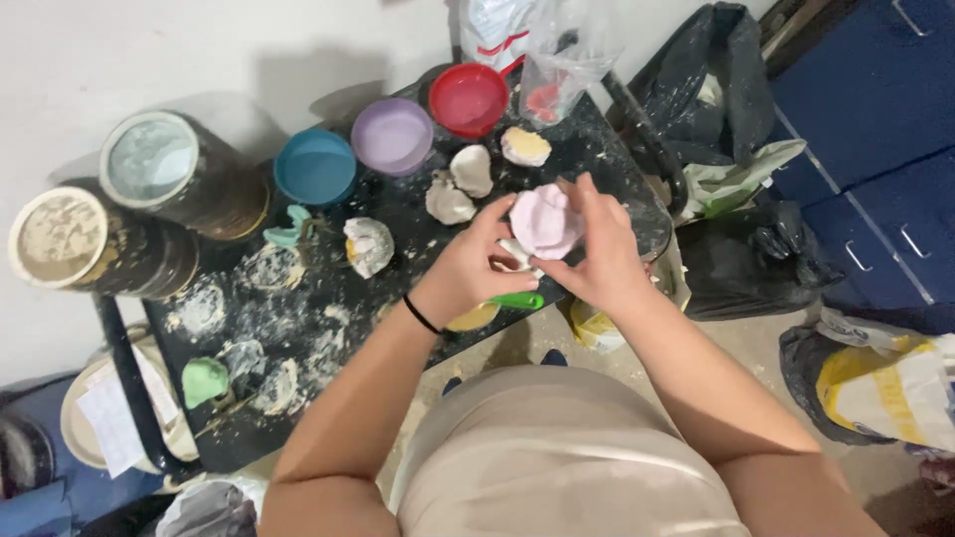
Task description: The person opens a drawer and moves to a work table. They use a green spatula to scoop a white powder from a container into a small bowl. They then add water from a purple bowl and mix the contents. Finally, they use the spatula to apply the mixture onto several small clay objects on the table.
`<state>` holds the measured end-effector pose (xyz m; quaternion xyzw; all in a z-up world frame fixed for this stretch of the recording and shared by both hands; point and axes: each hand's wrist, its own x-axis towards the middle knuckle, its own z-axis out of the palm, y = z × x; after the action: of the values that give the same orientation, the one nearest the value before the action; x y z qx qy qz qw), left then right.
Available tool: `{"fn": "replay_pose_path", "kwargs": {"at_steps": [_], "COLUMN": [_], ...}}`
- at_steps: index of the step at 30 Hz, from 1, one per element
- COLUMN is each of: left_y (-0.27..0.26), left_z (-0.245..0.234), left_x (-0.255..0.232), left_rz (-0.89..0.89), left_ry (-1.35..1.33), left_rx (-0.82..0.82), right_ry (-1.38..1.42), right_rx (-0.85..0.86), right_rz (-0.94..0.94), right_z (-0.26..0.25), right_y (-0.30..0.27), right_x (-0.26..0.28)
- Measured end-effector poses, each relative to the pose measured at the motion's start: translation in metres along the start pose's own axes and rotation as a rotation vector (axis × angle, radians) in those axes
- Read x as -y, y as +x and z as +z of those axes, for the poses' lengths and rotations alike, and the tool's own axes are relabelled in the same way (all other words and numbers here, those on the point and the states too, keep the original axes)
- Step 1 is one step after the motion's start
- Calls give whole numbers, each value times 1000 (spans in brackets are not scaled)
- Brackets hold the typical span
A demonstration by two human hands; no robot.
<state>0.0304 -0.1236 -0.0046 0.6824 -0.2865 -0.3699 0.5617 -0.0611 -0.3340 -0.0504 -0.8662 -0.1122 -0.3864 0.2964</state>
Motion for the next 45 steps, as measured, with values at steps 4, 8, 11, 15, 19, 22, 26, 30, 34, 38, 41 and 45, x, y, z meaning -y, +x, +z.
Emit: {"fn": "replay_pose_path", "kwargs": {"at_steps": [4, 8, 11, 15, 19, 22, 26, 30, 34, 38, 41, 45], "left_y": [-47, -79, -95, -109, -121, -124, -126, -128, -146, -151, -144, -135], "left_z": [-6, -19, -24, -28, -34, -35, -34, -37, -53, -58, -44, -26], "left_x": [-7, -21, -33, -37, -29, -19, -13, -6, -12, 22, 59, 97], "left_rz": [58, 62, 39, 42, 70, 106, 128, 110, 82, -2, -79, -163], "left_ry": [-8, 170, 286, 394, 325, 266, 409, 484, 365, 145, 22, -167], "left_rx": [-132, -267, -360, -435, -371, -376, -405, -454, -551, -622, -596, -549], "right_ry": [42, 112, 130, 151, 219, 263, 279, 400, -7, 243, 549, 251], "right_rx": [60, 185, 223, 224, 206, 185, 173, 228, 201, 384, 262, 172], "right_rz": [-73, -117, -119, -82, -33, -37, -31, -5, 135, 674, 804, 487], "right_z": [23, 36, 44, 52, 48, 45, 44, 40, -9, 2, 39, 49], "right_y": [19, 25, 21, 5, 8, 8, 2, 6, -1, -49, -79, -78], "right_x": [37, 69, 85, 92, 108, 117, 125, 109, 99, 80, 71, 71]}}
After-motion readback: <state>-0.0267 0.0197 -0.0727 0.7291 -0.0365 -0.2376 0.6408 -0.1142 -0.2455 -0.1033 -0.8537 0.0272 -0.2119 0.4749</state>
